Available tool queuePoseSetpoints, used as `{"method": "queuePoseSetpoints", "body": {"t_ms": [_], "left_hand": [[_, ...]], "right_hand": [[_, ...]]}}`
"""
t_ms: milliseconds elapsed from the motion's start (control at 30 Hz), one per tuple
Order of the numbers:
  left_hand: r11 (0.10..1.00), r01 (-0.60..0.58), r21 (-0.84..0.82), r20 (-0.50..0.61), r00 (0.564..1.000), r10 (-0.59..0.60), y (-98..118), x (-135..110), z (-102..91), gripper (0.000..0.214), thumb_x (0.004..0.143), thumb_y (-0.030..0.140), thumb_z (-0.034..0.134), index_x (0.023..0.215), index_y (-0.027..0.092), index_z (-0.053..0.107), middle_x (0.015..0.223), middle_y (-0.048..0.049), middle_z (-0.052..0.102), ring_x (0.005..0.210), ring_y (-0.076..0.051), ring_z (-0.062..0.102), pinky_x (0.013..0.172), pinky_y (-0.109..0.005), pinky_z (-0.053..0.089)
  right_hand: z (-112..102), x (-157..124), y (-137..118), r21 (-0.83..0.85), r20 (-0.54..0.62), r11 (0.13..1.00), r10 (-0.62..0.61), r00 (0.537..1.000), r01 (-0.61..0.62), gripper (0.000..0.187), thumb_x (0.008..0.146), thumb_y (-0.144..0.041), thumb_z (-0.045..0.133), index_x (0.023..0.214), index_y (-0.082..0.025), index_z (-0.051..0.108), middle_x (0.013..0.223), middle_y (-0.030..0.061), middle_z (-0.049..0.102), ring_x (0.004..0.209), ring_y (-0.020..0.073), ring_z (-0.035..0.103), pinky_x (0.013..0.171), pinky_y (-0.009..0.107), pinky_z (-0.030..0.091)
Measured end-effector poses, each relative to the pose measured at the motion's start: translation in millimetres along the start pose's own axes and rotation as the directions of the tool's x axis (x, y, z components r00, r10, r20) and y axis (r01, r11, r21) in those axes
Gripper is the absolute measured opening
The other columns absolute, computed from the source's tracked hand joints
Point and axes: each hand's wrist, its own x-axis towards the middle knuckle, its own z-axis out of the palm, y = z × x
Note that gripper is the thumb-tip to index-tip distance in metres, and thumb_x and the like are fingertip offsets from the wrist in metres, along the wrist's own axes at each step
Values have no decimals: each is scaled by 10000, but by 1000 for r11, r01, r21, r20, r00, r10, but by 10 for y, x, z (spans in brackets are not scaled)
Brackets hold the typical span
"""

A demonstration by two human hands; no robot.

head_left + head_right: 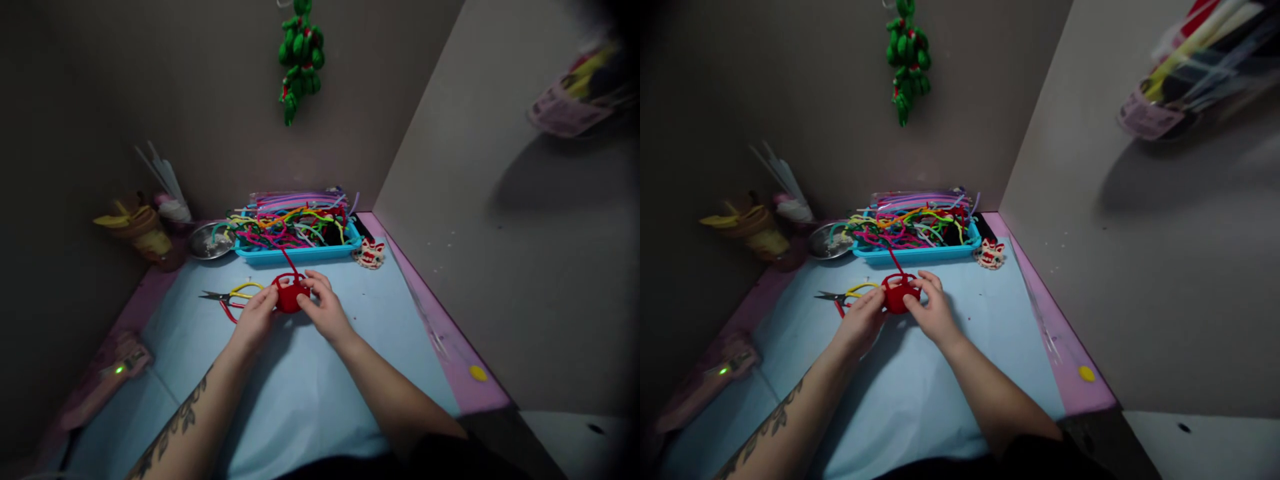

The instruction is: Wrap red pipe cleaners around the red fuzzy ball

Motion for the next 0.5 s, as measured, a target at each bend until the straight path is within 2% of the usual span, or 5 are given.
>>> {"method": "queuePoseSetpoints", "body": {"t_ms": [100,200,267,333,500], "left_hand": [[996,37,-86,22,999,-35,28,-14,23,377,712,494,690,912,175,701,971,-99,712,888,-227,636,788,-336,494],[1000,-8,25,-7,1000,8,76,2,-31,356,715,502,680,805,158,690,956,-100,708,912,-236,629,785,-338,490],[977,-99,187,-99,988,119,128,17,-87,354,706,507,682,675,156,644,967,-95,700,949,-236,615,784,-318,478],[951,-129,281,-146,974,175,183,18,-120,336,682,483,709,648,167,599,920,-73,696,900,-213,616,749,-290,463],[967,50,250,83,994,-73,212,-25,-65,344,636,412,756,843,160,647,704,-13,648,617,-140,570,584,-256,416]], "right_hand": [[19,31,11,207,106,967,125,986,-145,202,751,-386,662,871,-224,673,1125,60,610,1099,220,535,948,353,426],[-41,73,-46,322,173,913,202,964,-250,190,728,-398,674,725,-209,650,943,31,643,971,213,568,912,373,436],[-127,93,-113,269,210,931,192,959,-246,162,699,-345,695,645,-205,634,976,30,630,987,218,565,942,398,412],[-213,100,-176,138,326,965,168,930,-222,108,682,-277,706,628,-204,648,1048,41,617,1034,230,562,973,431,384],[-281,83,-225,-25,543,994,107,833,-110,81,699,-174,656,631,-216,663,975,36,613,1013,227,574,960,458,388]]}}
